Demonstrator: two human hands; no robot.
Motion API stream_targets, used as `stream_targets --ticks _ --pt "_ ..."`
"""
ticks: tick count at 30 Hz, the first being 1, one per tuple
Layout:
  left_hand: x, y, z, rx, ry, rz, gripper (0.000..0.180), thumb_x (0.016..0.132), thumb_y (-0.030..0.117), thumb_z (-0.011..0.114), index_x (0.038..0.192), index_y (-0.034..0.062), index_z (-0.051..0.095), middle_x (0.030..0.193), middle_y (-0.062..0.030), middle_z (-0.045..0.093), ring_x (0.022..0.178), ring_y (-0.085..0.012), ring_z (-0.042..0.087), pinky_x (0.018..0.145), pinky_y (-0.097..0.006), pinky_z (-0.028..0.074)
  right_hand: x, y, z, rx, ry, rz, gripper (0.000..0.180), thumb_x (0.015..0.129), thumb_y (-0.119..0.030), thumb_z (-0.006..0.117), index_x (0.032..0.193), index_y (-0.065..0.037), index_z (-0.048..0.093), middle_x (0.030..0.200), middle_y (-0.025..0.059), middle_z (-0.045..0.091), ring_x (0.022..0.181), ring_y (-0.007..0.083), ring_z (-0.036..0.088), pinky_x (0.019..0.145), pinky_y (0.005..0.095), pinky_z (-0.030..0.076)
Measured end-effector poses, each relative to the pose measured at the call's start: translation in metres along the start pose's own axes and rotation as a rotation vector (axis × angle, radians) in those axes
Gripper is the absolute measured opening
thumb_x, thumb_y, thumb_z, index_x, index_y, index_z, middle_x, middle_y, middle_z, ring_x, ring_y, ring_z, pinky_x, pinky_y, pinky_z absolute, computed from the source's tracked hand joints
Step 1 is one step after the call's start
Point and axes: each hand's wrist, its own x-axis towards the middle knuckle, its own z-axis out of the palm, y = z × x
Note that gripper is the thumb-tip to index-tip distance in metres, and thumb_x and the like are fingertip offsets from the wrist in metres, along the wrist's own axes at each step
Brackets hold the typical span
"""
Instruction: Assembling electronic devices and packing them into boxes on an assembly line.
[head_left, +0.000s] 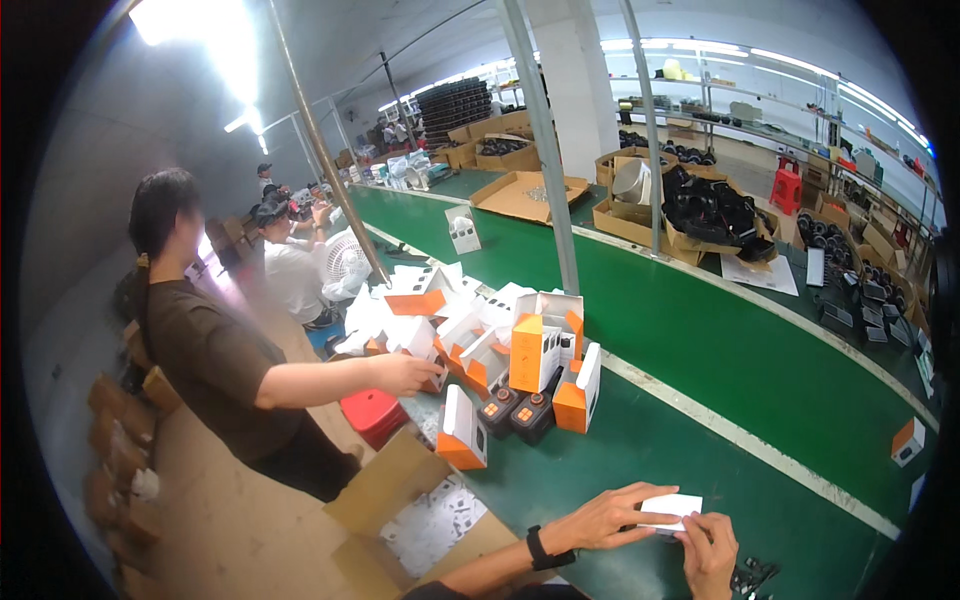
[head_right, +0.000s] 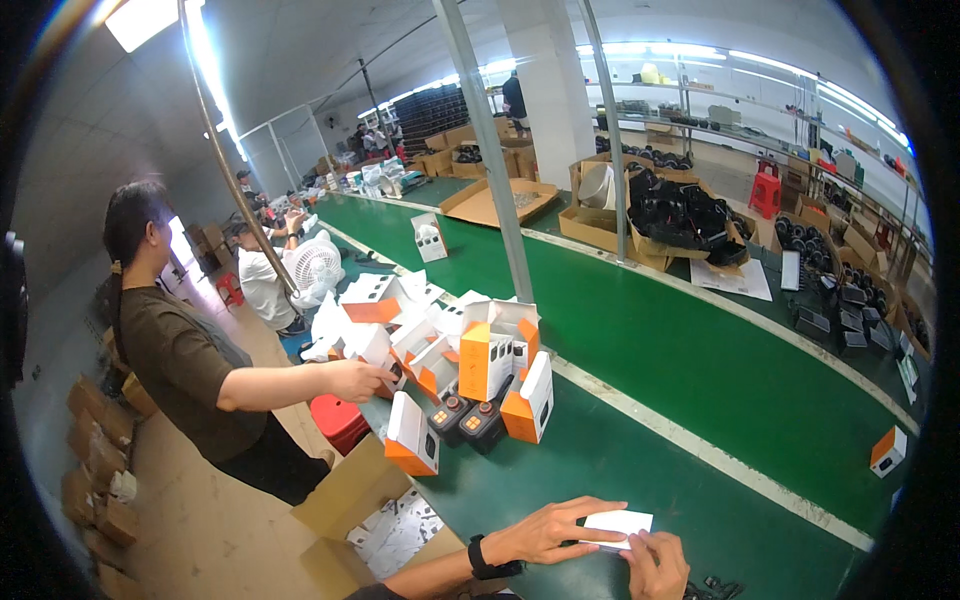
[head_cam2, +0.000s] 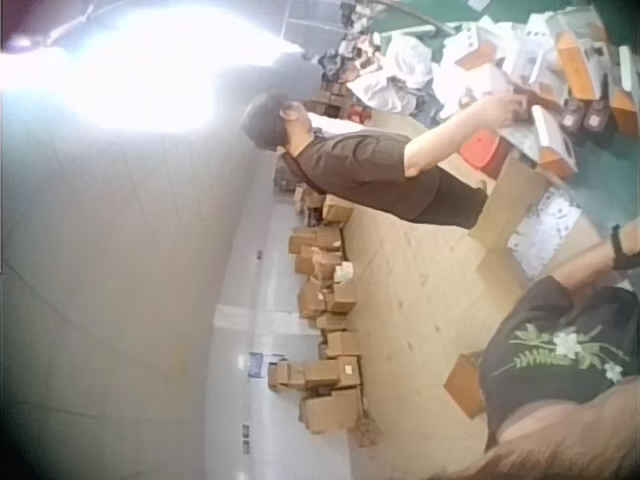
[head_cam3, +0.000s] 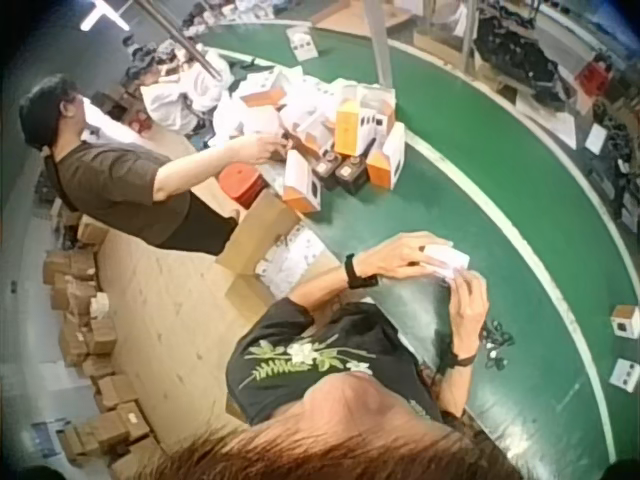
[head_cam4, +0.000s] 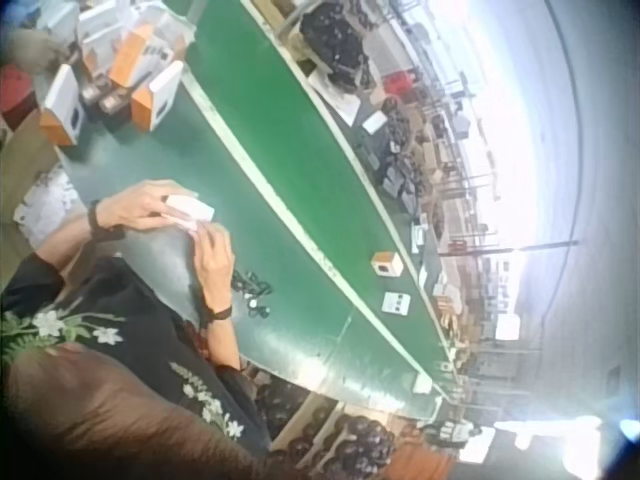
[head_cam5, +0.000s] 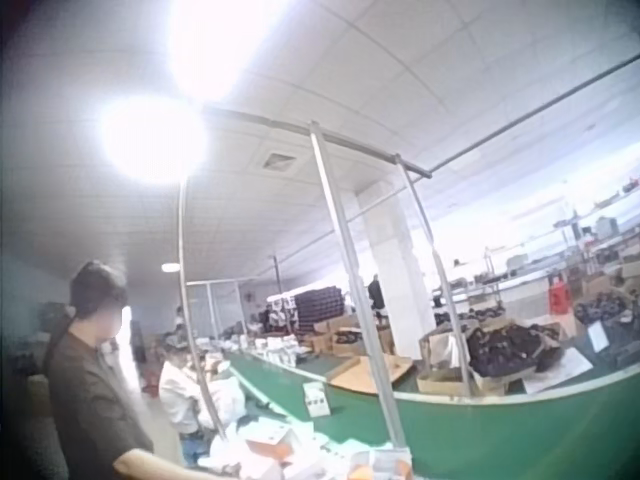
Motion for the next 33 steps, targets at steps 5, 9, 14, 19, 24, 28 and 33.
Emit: stream_targets --ticks 5,9,14,19,24,28,33 --pt "-0.002 -0.004 -0.007 0.138 -0.084 0.093 0.048 0.105 0.022 0.069 0.153 0.0256 0.067 0.173 -0.018 0.042 0.142 -0.0427 0.058 0.11 -0.051 0.057 -0.007 0.0 0.005 0.005 0.014 0.001 0.033 0.089 -0.008 0.088 0.119 -0.002 0.075 0.128 0.0203 0.068 0.116 0.0407 0.07 0.091 0.0453 0.063" --pt "0.0 0.0 -0.012 0.161 -0.177 0.004 0.048 0.106 0.026 0.068 0.154 0.0257 0.065 0.176 -0.0173 0.038 0.143 -0.0431 0.056 0.109 -0.05 0.057 0.009 -0.01 0.005 -0.073 -0.031 0.021 0.045 0.092 -0.017 0.088 0.128 0.0 0.066 0.149 0.0286 0.057 0.132 0.0482 0.063 0.104 0.0491 0.059" --pt "0.005 -0.005 -0.008 0.131 -0.068 0.066 0.047 0.104 0.019 0.071 0.151 0.0256 0.068 0.175 -0.0172 0.04 0.147 -0.0419 0.053 0.109 -0.048 0.057 0.003 -0.005 0.015 0.058 -0.107 0.27 0.051 0.093 -0.018 0.088 0.133 0.001 0.064 0.15 0.0312 0.055 0.131 0.0508 0.062 0.109 0.0511 0.055" --pt "-0.007 0.005 0.0 0.163 0.088 0.044 0.049 0.1 0.013 0.074 0.147 0.0243 0.071 0.173 -0.0192 0.043 0.148 -0.042 0.053 0.112 -0.048 0.055 0.019 -0.003 -0.013 0.054 -0.32 0.353 0.068 0.088 -0.017 0.089 0.152 -0.01 0.064 0.146 0.0287 0.054 0.125 0.0478 0.064 0.104 0.0493 0.057" --pt "-0.035 0.009 0.005 0.183 0.092 -0.036 0.046 0.098 0.014 0.077 0.143 0.0197 0.072 0.169 -0.0205 0.046 0.141 -0.042 0.058 0.115 -0.048 0.053 0.006 0.077 -0.03 -0.128 0.001 0.303 0.061 0.073 0.006 0.09 0.133 0.0 0.077 0.132 0.0194 0.062 0.1 0.0358 0.069 0.081 0.0403 0.061" --pt "-0.073 -0.007 0.009 0.13 0.196 -0.156 0.041 0.103 0.017 0.074 0.144 0.0184 0.072 0.166 -0.0172 0.051 0.143 -0.0381 0.058 0.117 -0.048 0.051 -0.003 0.232 -0.056 -0.251 0.115 0.731 0.077 0.079 0.002 0.087 0.152 -0.004 0.063 0.161 0.0307 0.044 0.117 0.046 0.069 0.101 0.046 0.06" --pt "-0.106 -0.002 -0.014 0.161 0.409 -0.39 0.043 0.101 0.018 0.077 0.144 0.0167 0.071 0.161 -0.017 0.056 0.145 -0.0378 0.057 0.12 -0.048 0.048 -0.02 0.247 -0.081 -0.463 0.031 0.663 0.088 0.089 -0.01 0.082 0.169 -0.009 0.044 0.171 0.0322 0.036 0.144 0.051 0.055 0.119 0.0494 0.047"
